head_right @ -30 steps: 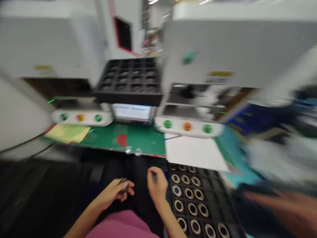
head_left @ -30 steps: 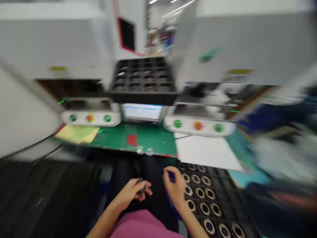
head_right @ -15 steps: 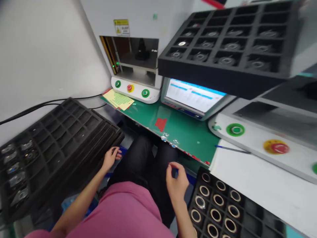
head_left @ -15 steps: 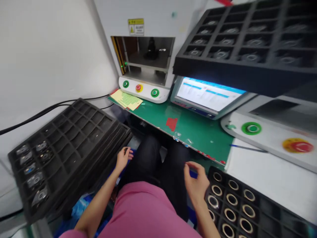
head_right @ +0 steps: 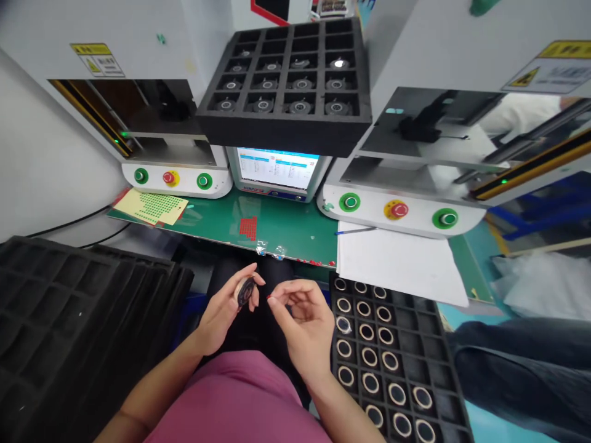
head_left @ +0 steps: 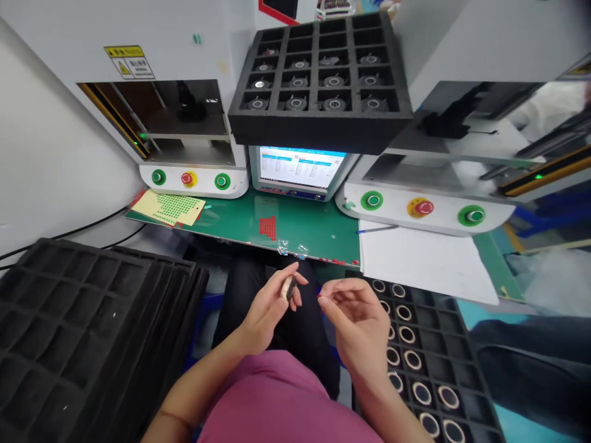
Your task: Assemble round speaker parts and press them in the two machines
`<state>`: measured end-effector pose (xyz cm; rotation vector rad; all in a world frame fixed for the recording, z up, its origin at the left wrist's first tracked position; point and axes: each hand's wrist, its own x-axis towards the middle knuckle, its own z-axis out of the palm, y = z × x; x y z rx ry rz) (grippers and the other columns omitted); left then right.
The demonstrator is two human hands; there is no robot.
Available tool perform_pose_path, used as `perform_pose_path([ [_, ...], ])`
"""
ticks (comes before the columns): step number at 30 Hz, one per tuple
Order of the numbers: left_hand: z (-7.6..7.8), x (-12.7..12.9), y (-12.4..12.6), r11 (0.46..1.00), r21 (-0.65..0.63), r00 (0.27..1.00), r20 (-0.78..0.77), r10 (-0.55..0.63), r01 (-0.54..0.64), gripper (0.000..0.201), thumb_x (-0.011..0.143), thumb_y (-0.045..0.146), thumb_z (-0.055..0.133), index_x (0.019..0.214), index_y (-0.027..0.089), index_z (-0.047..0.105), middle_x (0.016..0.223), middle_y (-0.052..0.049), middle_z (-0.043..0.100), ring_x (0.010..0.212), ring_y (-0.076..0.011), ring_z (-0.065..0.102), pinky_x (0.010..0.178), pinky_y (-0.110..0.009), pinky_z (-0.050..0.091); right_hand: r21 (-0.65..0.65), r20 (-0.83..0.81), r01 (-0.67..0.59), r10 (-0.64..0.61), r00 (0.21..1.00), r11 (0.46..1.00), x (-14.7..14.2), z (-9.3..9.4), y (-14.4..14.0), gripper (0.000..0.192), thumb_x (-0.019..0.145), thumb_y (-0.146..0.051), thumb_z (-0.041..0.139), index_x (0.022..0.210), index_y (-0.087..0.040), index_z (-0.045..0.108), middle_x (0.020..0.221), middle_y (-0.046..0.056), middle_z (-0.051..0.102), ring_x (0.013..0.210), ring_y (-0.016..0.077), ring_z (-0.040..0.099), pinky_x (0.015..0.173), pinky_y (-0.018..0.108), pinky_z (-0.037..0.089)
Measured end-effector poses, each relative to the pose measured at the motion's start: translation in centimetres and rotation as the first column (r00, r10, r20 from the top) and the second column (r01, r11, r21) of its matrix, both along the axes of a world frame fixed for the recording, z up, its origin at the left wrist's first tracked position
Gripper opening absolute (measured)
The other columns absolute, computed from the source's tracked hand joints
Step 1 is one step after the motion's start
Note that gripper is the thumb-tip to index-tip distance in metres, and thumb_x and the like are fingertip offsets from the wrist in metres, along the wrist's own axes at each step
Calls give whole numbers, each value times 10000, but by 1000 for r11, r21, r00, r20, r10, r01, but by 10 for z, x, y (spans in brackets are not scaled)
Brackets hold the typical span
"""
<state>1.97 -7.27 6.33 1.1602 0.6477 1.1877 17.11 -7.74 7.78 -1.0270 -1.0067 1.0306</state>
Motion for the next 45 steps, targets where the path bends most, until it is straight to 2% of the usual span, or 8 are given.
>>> perform_pose_path([
  [4,8,3,3,992,104,997,-45,-67,71,490,982,406,489,1464,358,414,1235,-76,518,866,-131,493,760,-271,438,-67,-142,-80,69,987,995,-1,16,0,200,745,-75,704,836,-217,597,708,-29,662,610,93,625,540,183,517],
  [9,15,2,-3,998,-55,999,49,-22,24,458,1004,447,392,1430,298,471,1175,-85,547,829,-140,480,740,-285,426,-82,-135,-50,38,990,995,-4,17,4,231,731,-48,707,833,-225,598,693,-39,673,616,93,645,555,177,525],
  [11,18,2,-7,997,-72,998,64,7,-2,459,1007,442,370,1415,269,488,1153,-92,562,813,-147,476,733,-294,425,-65,-104,-33,26,994,997,-5,17,4,240,733,-51,721,845,-226,600,696,-39,682,623,93,659,581,181,540],
  [17,28,7,-10,994,105,999,30,40,-43,485,1010,453,337,1450,274,430,1217,-86,553,833,-155,475,741,-307,438,-8,-12,45,-45,999,999,-9,23,3,247,734,-68,750,848,-218,591,686,-31,692,600,108,671,577,204,561],
  [26,28,11,-11,963,267,999,-32,28,-19,512,1012,424,323,1479,223,377,1211,-91,534,825,-149,474,735,-301,445,80,88,203,-210,974,976,-8,28,1,264,740,-89,764,853,-222,565,683,-38,656,615,116,658,596,235,572],
  [30,32,13,-11,959,282,999,-35,25,-14,496,1009,427,314,1452,225,410,1192,-88,541,816,-152,481,720,-305,445,105,98,255,-265,959,961,-6,28,1,302,706,-134,810,878,-223,577,840,-1,685,611,99,617,578,239,557],
  [35,34,17,-9,966,258,999,-13,36,-31,493,1005,447,323,1430,228,444,1172,-91,548,800,-151,483,700,-301,437,85,96,210,-218,971,974,-4,26,1,276,744,-122,780,900,-226,578,697,-35,653,612,115,644,582,236,561],
  [45,35,16,-8,969,246,998,-44,49,-37,482,1005,452,324,1403,230,480,1119,-100,564,776,-149,490,690,-296,440,75,31,238,-240,970,968,-5,26,2,269,712,-86,778,869,-214,601,734,-17,692,618,102,654,583,204,560],
])
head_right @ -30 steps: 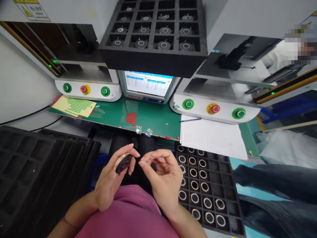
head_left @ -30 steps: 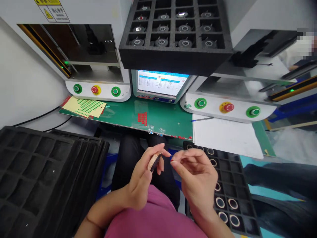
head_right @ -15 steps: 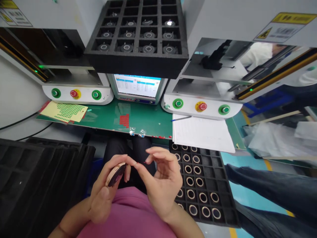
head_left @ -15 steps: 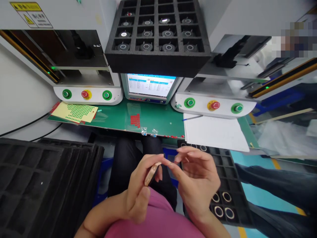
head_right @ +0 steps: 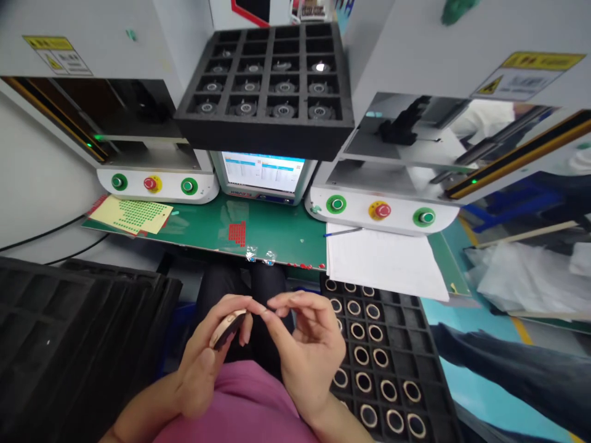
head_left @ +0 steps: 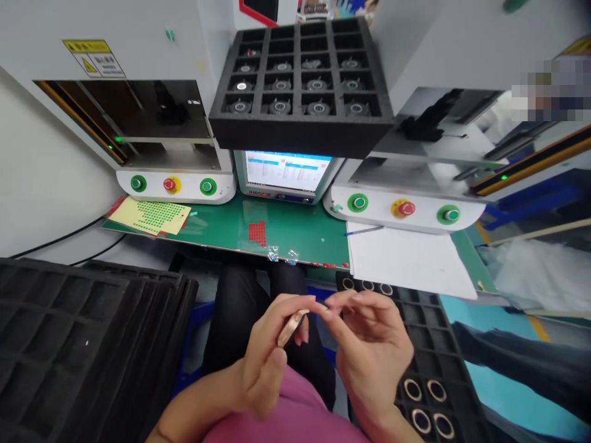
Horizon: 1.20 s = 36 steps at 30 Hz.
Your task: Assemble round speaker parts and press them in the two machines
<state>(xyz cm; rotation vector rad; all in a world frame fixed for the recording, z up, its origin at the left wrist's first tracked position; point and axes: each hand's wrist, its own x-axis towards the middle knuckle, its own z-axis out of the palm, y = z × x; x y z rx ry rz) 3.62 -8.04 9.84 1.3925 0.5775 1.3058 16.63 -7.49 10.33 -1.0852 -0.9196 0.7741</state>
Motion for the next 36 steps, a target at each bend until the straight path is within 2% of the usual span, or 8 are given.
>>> perform_pose_path([
  [7,-1,1,0,999,-19,999,-24,27,-28,481,1005,454,321,1401,230,478,1209,-107,519,806,-152,476,733,-307,441,13,-34,-35,36,999,999,4,1,-2,257,733,-79,763,818,-223,568,686,-23,684,614,108,662,569,199,542],
  [10,-5,1,1,997,-60,997,-52,52,-55,490,1008,447,310,1419,227,461,1168,-99,506,831,-161,472,756,-313,437,-73,-170,-197,182,968,978,4,6,-5,258,728,-115,790,824,-235,583,656,-34,680,588,109,654,557,202,550],
  [14,-5,1,4,999,-17,996,-81,35,-37,499,995,449,342,1431,227,442,1169,-97,491,935,-195,486,823,-335,444,-164,-410,-429,335,849,888,0,18,-6,266,684,-154,837,796,-230,608,636,-41,681,565,98,634,576,203,562],
  [18,1,2,6,998,43,990,-131,54,-49,483,1003,423,323,1436,236,423,1180,-98,475,1013,-212,495,863,-348,464,-161,-558,-508,346,754,846,-5,22,-6,233,697,-136,827,787,-226,631,659,-44,702,611,79,650,617,167,560],
  [23,0,3,6,997,64,987,-149,62,-53,484,1003,409,327,1457,255,400,1214,-104,455,1030,-214,503,829,-327,484,-172,-609,-500,307,731,849,-10,18,-7,243,688,-136,828,781,-230,624,661,-48,699,628,83,653,634,174,560],
  [28,-10,7,11,974,-186,992,-15,125,-125,483,989,473,382,1422,274,459,1147,-76,528,845,-157,485,741,-275,461,-222,-611,-418,208,764,881,-12,12,3,306,635,-152,844,809,-218,600,616,-52,677,549,75,612,571,163,524],
  [32,-9,10,23,845,-492,957,73,280,-209,474,914,494,538,1293,211,577,1047,-73,597,741,-137,469,655,-249,429,-305,-623,-351,93,776,885,-8,7,13,413,555,-186,878,857,-206,597,609,-58,669,494,71,578,498,160,491],
  [36,-2,10,29,804,-557,941,109,320,-209,465,821,504,654,1144,170,661,958,-76,622,713,-137,485,647,-253,434,-280,-607,-325,95,789,903,-2,11,25,412,550,-191,873,851,-204,591,617,-58,666,495,67,565,481,165,482],
])
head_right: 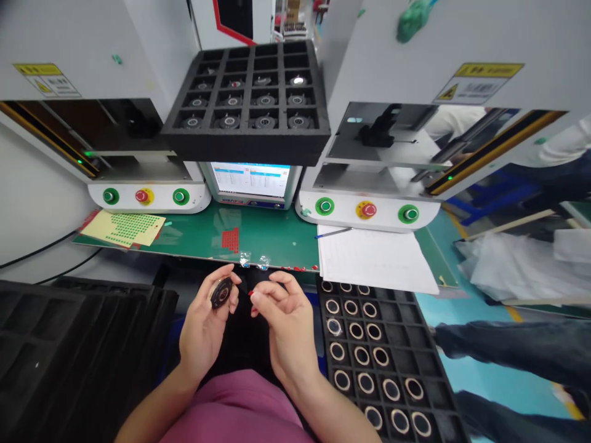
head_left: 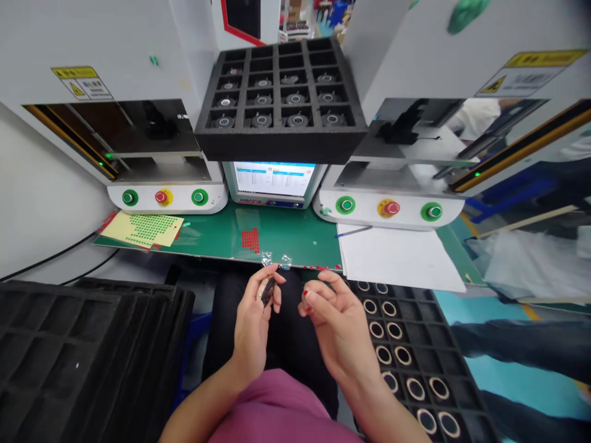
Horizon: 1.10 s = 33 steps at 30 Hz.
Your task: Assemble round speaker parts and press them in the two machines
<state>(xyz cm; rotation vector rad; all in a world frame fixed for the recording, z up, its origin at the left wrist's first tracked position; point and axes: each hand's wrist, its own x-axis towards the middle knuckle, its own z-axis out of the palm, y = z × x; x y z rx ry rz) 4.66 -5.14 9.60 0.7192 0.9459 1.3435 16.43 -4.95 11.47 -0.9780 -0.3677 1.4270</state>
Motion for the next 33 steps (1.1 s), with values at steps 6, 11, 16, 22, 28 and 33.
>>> perform_pose_path([
  [6,7,-3,0,999,48,1000,13,18,-18,453,798,502,674,1106,170,691,939,-83,646,691,-134,496,611,-246,427,294,139,-96,57,989,951,10,48,42,621,618,-138,798,1175,-278,561,629,-81,663,511,96,563,483,212,497],
  [11,12,-3,-2,994,62,996,16,86,-87,384,844,482,629,1075,186,704,921,-67,645,692,-129,511,632,-237,450,349,96,-189,166,981,918,0,54,35,355,671,-106,763,917,-245,548,652,-74,681,483,63,543,460,168,478],
  [16,10,-1,-13,987,156,989,-139,60,-38,408,949,469,468,1188,191,647,1010,-84,620,718,-147,523,629,-252,469,200,-11,-260,267,964,945,-15,22,1,341,677,-131,784,815,-226,487,619,-68,666,546,74,578,465,138,478],
  [22,9,-3,-20,933,347,952,-306,18,94,416,1015,418,305,1332,278,534,1116,-65,545,708,-123,501,562,-217,435,156,-37,-238,246,968,959,-21,13,-8,342,661,-131,804,801,-224,507,609,-68,659,541,79,577,475,149,510],
  [28,11,-5,-21,885,448,887,-451,104,124,426,1021,351,279,1367,244,502,1201,-98,535,1008,-212,542,863,-348,479,127,-25,-212,217,976,969,-24,17,-11,317,665,-144,807,749,-223,512,597,-68,640,546,94,599,526,196,537],
  [33,10,-6,-21,857,492,852,-506,139,152,428,1019,322,277,1379,229,489,1202,-107,544,1040,-225,535,915,-387,454,114,-23,-180,184,983,977,-25,17,-12,315,651,-134,821,737,-222,531,588,-66,635,568,92,607,553,186,543],
])
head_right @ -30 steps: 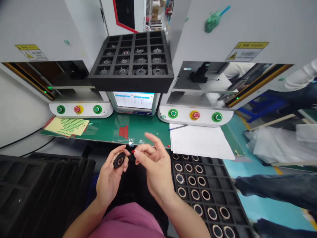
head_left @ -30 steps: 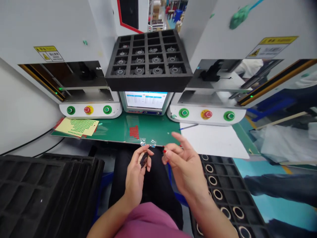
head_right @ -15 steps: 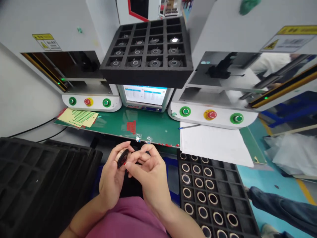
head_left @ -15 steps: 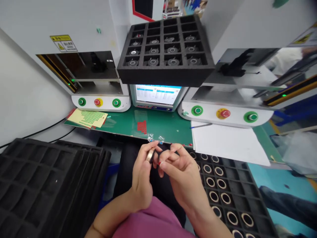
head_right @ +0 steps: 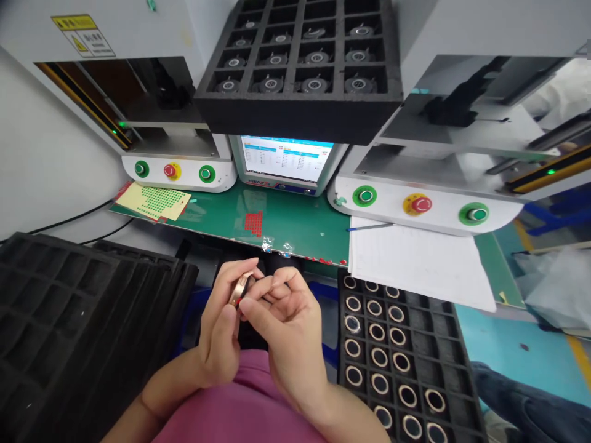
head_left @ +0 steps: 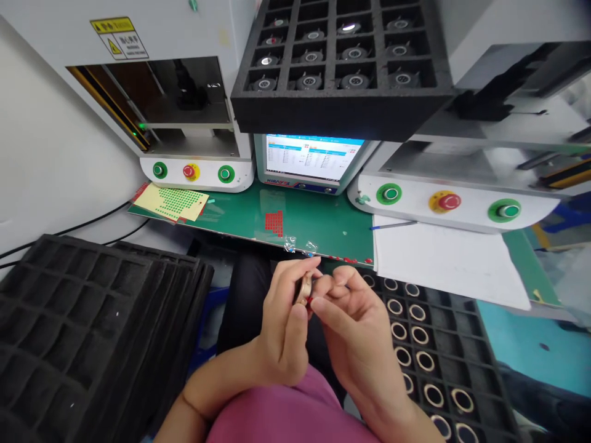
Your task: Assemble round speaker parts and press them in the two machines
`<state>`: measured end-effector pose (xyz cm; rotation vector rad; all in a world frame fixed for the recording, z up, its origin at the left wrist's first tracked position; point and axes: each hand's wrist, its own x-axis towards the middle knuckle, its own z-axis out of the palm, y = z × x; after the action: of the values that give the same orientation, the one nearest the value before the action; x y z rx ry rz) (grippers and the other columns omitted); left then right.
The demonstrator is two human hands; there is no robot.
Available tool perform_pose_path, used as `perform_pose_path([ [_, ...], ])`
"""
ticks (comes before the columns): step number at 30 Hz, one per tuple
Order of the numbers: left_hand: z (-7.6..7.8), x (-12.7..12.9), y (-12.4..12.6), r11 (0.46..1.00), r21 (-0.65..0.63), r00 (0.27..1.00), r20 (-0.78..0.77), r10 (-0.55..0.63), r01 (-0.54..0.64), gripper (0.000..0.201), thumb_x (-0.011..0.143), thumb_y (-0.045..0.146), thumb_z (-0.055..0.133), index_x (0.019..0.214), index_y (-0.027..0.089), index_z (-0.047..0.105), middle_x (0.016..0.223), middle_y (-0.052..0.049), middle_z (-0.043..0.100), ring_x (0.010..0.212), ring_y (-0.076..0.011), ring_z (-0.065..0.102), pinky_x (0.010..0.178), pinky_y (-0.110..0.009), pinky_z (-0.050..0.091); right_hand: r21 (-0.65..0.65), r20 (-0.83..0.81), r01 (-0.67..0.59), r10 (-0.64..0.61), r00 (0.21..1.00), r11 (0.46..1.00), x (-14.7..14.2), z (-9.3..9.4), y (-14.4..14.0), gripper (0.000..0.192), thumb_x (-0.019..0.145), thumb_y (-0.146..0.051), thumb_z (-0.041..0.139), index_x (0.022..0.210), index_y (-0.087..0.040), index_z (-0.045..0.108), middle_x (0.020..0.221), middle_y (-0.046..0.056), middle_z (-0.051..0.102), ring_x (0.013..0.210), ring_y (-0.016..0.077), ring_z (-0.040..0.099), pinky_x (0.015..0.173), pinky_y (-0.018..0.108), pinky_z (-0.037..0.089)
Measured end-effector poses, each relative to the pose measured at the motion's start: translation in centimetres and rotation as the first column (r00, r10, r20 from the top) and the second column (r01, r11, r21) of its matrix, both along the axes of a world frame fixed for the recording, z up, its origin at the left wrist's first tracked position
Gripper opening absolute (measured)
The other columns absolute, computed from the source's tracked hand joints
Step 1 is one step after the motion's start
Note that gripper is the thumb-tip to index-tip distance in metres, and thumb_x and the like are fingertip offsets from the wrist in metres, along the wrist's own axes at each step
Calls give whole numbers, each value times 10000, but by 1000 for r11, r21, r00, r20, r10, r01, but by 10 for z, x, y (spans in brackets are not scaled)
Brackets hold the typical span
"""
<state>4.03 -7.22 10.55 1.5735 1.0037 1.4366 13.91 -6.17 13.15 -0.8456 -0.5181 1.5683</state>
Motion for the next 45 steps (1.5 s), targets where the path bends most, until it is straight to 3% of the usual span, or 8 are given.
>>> perform_pose_path([
  [19,2,-4,4,997,66,995,-101,-20,26,432,1007,296,300,1383,213,496,1187,-113,578,1047,-232,550,913,-383,461,-22,-26,0,-1,1000,1000,2,1,0,311,638,-104,802,734,-224,532,590,-75,628,568,85,620,588,182,547],
  [24,7,-4,4,997,72,995,-98,-3,10,428,1000,310,323,1344,198,553,1082,-113,613,981,-242,574,870,-394,479,-62,-33,-50,48,998,997,6,1,0,332,635,-138,832,758,-228,536,590,-71,625,577,93,616,611,206,561],
  [28,11,-5,4,996,61,991,-117,-65,72,441,1006,312,300,1364,206,534,1126,-118,623,1010,-247,588,874,-401,486,-118,-62,-119,112,992,986,10,-5,-1,401,584,-168,885,788,-219,544,627,-70,599,566,79,577,558,189,534],
  [32,10,-6,5,990,11,987,-77,-141,142,447,1016,315,271,1372,211,520,1221,-119,610,1059,-244,589,865,-385,497,-136,-56,-91,84,995,986,7,-13,-2,450,563,-230,910,787,-221,520,679,-73,565,559,58,521,527,158,489],
  [37,12,-6,7,967,-129,974,91,-209,220,455,1021,393,279,1311,220,583,1260,-111,607,1095,-243,589,957,-401,482,-122,49,-21,28,998,992,0,-15,-2,431,578,-241,877,803,-234,510,699,-68,552,610,79,526,566,180,486],
  [40,15,-1,8,903,-288,925,301,-231,319,474,1007,469,318,1270,200,607,1195,-119,654,1073,-254,617,968,-418,487,-83,111,6,3,994,997,1,-14,-2,398,606,-271,849,837,-252,526,670,-72,545,598,98,535,556,203,482],
  [43,15,6,10,839,-378,847,505,-167,391,444,995,486,372,1152,180,652,1071,-116,708,860,-216,676,738,-337,546,-34,102,46,-43,994,998,8,-12,-2,339,676,-386,791,896,-270,560,794,-48,590,520,84,485,446,211,411],
  [45,13,10,12,820,-401,810,573,-123,408,462,993,504,371,1046,158,673,1006,-118,720,676,-167,659,561,-273,508,-22,107,137,-134,985,990,12,-12,-1,284,699,-392,765,889,-268,595,908,-24,599,553,83,490,465,224,419],
])
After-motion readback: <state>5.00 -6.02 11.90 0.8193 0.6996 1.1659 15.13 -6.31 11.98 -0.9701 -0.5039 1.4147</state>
